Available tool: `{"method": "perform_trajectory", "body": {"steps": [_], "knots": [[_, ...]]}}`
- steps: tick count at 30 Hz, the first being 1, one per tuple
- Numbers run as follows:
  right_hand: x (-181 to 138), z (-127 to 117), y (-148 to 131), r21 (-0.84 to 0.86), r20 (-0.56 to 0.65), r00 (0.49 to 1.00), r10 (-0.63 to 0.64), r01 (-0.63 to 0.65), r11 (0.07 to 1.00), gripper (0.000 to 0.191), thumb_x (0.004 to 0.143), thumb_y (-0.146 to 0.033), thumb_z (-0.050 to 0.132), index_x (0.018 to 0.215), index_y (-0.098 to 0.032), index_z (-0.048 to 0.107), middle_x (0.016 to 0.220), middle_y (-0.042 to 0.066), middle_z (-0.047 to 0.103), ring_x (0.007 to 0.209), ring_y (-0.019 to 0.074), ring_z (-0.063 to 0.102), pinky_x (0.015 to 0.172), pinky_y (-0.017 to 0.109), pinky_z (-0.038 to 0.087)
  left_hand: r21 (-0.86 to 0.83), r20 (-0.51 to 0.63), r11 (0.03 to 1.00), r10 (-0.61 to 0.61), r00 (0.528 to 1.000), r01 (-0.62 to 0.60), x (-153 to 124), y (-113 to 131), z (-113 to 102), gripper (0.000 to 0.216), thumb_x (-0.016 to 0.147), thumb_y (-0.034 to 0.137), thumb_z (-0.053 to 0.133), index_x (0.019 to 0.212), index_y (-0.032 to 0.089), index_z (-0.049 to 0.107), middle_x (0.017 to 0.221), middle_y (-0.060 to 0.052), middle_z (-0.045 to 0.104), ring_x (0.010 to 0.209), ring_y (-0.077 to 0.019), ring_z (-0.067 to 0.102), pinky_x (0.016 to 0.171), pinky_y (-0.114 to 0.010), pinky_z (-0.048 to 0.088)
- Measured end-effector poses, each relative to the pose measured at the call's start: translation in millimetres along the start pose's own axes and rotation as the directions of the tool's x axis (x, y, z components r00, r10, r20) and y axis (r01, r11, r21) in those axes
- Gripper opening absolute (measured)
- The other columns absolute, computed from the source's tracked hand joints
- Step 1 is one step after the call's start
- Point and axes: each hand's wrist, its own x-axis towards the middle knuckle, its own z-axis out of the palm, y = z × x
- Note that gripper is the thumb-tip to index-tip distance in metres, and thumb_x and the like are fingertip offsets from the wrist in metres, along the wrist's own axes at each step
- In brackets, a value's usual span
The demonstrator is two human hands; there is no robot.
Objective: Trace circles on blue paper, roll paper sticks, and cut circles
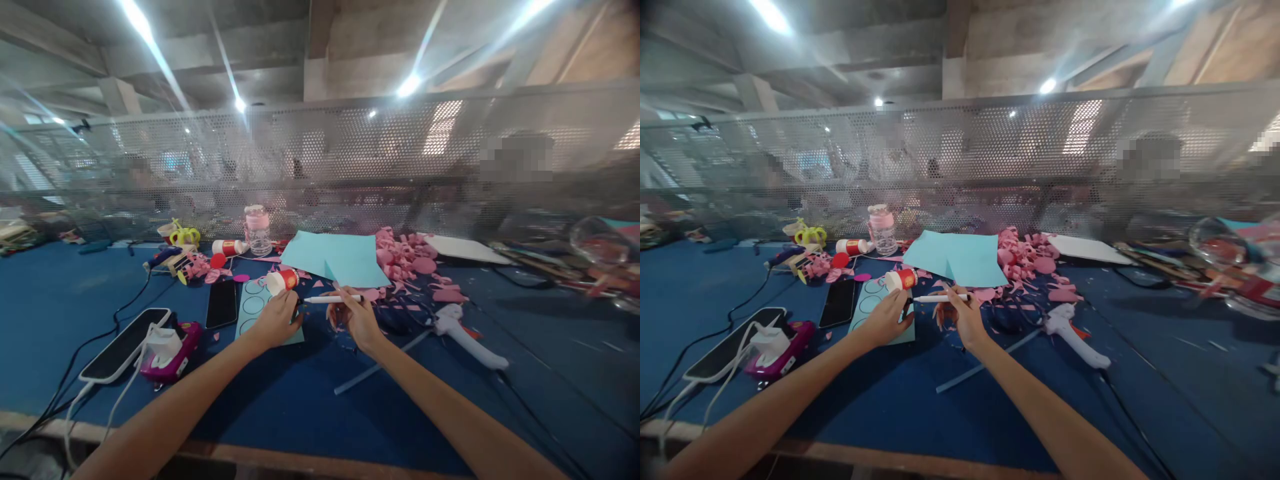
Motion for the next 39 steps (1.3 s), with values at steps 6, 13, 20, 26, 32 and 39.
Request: {"method": "perform_trajectory", "body": {"steps": [6, 13, 20, 26, 32, 39], "knots": [[1.1, -5.6, 4.7, -0.077, 0.009, 1.0, 0.028, -0.027, 0.997, 0.025, 0.071, -0.042, 0.064, 0.072, -0.019, 0.055, 0.055, -0.001, 0.06, 0.042, 0.0134, 0.054, 0.037, 0.025, 0.044, 0.017, 0.073, 1.0, -0.026, 0.997, 0.025, -2.6, 1.2, -8.1, 0.004, 0.082, 0.022, 0.04, 0.08, 0.018, 0.041, 0.077, -0.006, 0.053, 0.074, -0.0203, 0.052, 0.067, -0.031, 0.041], [9.1, -19.7, -1.0, -0.459, 0.129, 0.975, 0.181, -0.103, 0.883, 0.033, 0.066, -0.044, 0.068, 0.081, -0.015, 0.063, 0.067, 0.005, 0.067, 0.048, 0.0154, 0.06, 0.045, 0.026, 0.047, 0.063, 0.232, 0.98, -0.2, 0.952, 0.191, -3.3, 11.4, -17.0, 0.007, 0.081, 0.02, 0.04, 0.08, 0.018, 0.047, 0.07, -0.004, 0.058, 0.065, -0.0194, 0.057, 0.056, -0.028, 0.033], [0.4, -17.0, 1.6, -0.848, 0.345, 0.935, 0.084, 0.272, 0.455, 0.041, 0.085, -0.047, 0.04, 0.06, -0.018, 0.054, 0.048, -0.001, 0.05, 0.043, 0.0106, 0.045, 0.046, 0.024, 0.029, -0.076, 0.217, 0.968, -0.22, 0.951, 0.241, -7.1, 16.6, -17.1, 0.01, 0.075, 0.015, 0.042, 0.066, 0.02, 0.04, 0.058, 0.0, 0.051, 0.057, -0.0163, 0.052, 0.051, -0.027, 0.025], [-8.5, -16.9, 11.3, -0.875, 0.405, 0.914, 0.037, 0.375, 0.307, 0.036, 0.089, -0.042, 0.03, 0.063, -0.02, 0.042, 0.051, -0.002, 0.044, 0.045, 0.0118, 0.041, 0.048, 0.025, 0.024, -0.169, 0.235, 0.954, -0.205, 0.95, 0.248, -9.7, 17.4, -15.0, 0.016, 0.073, 0.012, 0.04, 0.063, 0.021, 0.033, 0.054, 0.001, 0.045, 0.054, -0.0157, 0.049, 0.05, -0.027, 0.024], [-1.8, -14.9, 10.0, -0.865, 0.419, 0.907, -0.033, 0.41, 0.289, 0.033, 0.088, -0.038, 0.032, 0.062, -0.02, 0.042, 0.052, -0.001, 0.045, 0.046, 0.0117, 0.04, 0.048, 0.024, 0.024, -0.191, 0.226, 0.961, -0.153, 0.962, 0.198, -3.2, 10.8, -17.4, 0.006, 0.076, 0.016, 0.041, 0.073, 0.02, 0.042, 0.061, 0.0, 0.051, 0.06, -0.0166, 0.054, 0.057, -0.027, 0.037], [22.4, -49.2, 8.9, -0.93, 0.054, 0.958, -0.282, 0.151, 0.335, 0.036, 0.086, -0.044, 0.03, 0.06, -0.022, 0.041, 0.048, 0.0, 0.047, 0.046, 0.0146, 0.045, 0.049, 0.026, 0.027, -0.197, 0.267, 0.98, 0.054, 0.962, -0.001, -10.2, -10.8, -40.1, 0.111, 0.05, 0.046, 0.075, 0.135, 0.015, 0.01, 0.144, -0.021, 0.009, 0.134, -0.035, 0.008, 0.104, -0.05, 0.023]]}}
